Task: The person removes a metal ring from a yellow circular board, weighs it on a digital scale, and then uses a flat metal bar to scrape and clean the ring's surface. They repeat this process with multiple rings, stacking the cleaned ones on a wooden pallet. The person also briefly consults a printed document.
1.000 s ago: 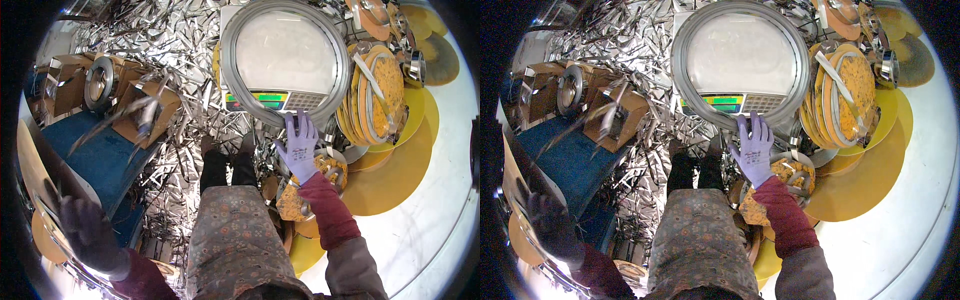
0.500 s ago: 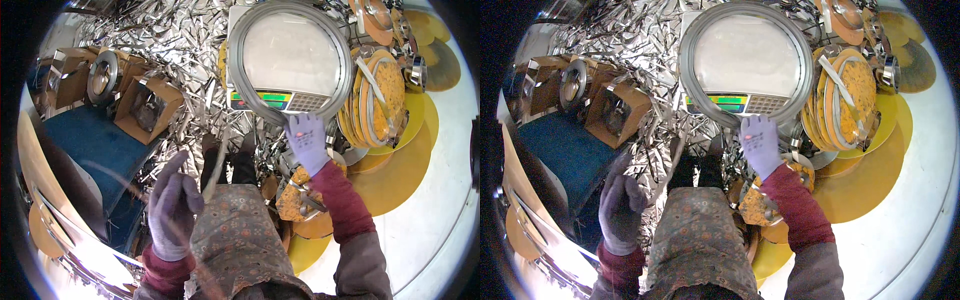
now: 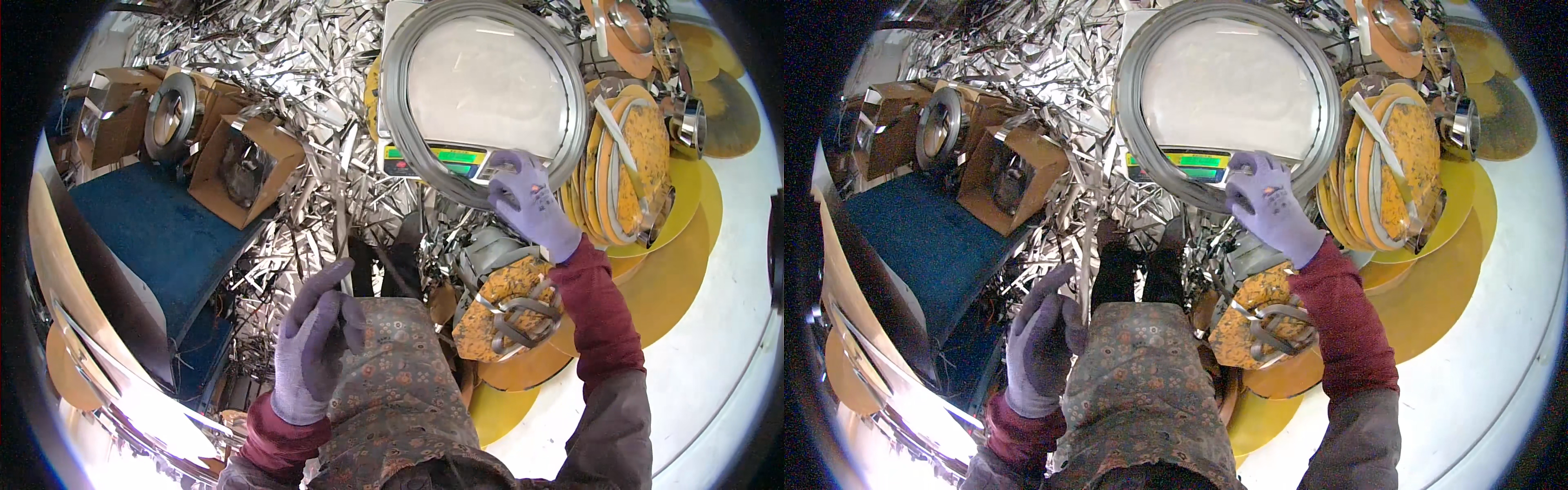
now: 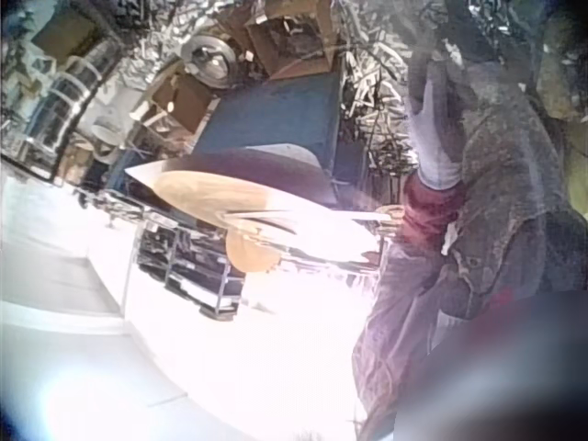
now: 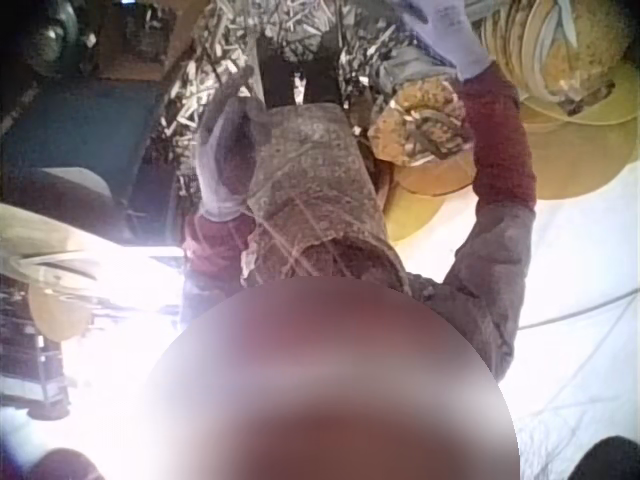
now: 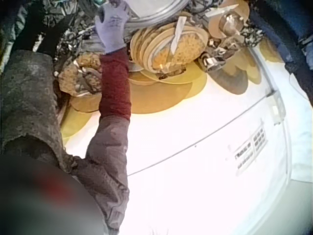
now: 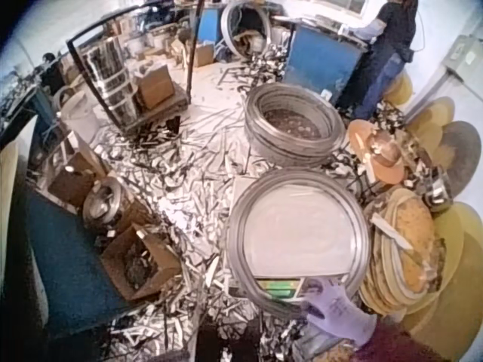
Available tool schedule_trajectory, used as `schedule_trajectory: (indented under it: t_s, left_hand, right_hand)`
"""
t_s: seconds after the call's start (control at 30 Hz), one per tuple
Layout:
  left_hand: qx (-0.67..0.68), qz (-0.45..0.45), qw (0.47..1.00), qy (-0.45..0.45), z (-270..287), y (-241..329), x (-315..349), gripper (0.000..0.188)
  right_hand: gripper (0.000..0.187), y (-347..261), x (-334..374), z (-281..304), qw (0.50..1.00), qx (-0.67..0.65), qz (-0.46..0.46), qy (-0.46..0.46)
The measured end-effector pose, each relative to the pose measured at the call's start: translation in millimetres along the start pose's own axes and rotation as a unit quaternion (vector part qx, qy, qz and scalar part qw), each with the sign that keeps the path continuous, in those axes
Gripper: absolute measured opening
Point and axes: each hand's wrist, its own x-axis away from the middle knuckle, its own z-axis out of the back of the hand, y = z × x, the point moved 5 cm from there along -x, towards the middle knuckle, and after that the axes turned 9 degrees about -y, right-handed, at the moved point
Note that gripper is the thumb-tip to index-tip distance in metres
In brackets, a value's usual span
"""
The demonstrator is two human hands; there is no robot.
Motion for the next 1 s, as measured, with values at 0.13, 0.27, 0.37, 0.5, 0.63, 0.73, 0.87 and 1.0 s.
schedule_trajectory:
  t_s: [0.13,0.27,0.37,0.5,0.63,0.73,0.87,1.0]
  left_hand:
    - [0.016,0.061,0.998,0.005,-6,-10,5,0.038]
    - [-0.034,0.112,0.992,-0.047,-15,-22,7,0.038]
    - [-0.045,0.133,0.982,-0.123,-23,-29,6,0.041]
    - [-0.161,0.038,0.957,-0.237,-41,-18,6,0.046]
    - [0.096,0.153,0.944,-0.276,-69,-15,10,0.057]
    - [0.241,0.163,0.900,-0.326,-101,0,12,0.075]
    - [0.495,0.186,0.703,-0.475,-145,35,33,0.084]
    - [0.410,0.160,0.818,-0.370,-132,44,61,0.076]
  right_hand:
    - [0.020,12,1,10,0.954,-0.267,-0.103,-0.085]
    - [0.012,15,-3,56,0.941,-0.279,-0.187,-0.033]
    - [0.011,-3,-17,114,0.947,-0.287,-0.144,-0.014]
    - [0.009,-47,-23,201,0.960,-0.246,-0.120,0.056]
    - [0.013,-103,-12,267,0.959,-0.250,-0.071,0.112]
    - [0.013,-156,12,303,0.936,-0.264,-0.118,0.202]
    - [0.020,-231,35,324,0.871,-0.454,-0.091,0.165]
    - [0.030,-283,46,274,0.757,-0.559,0.172,-0.293]
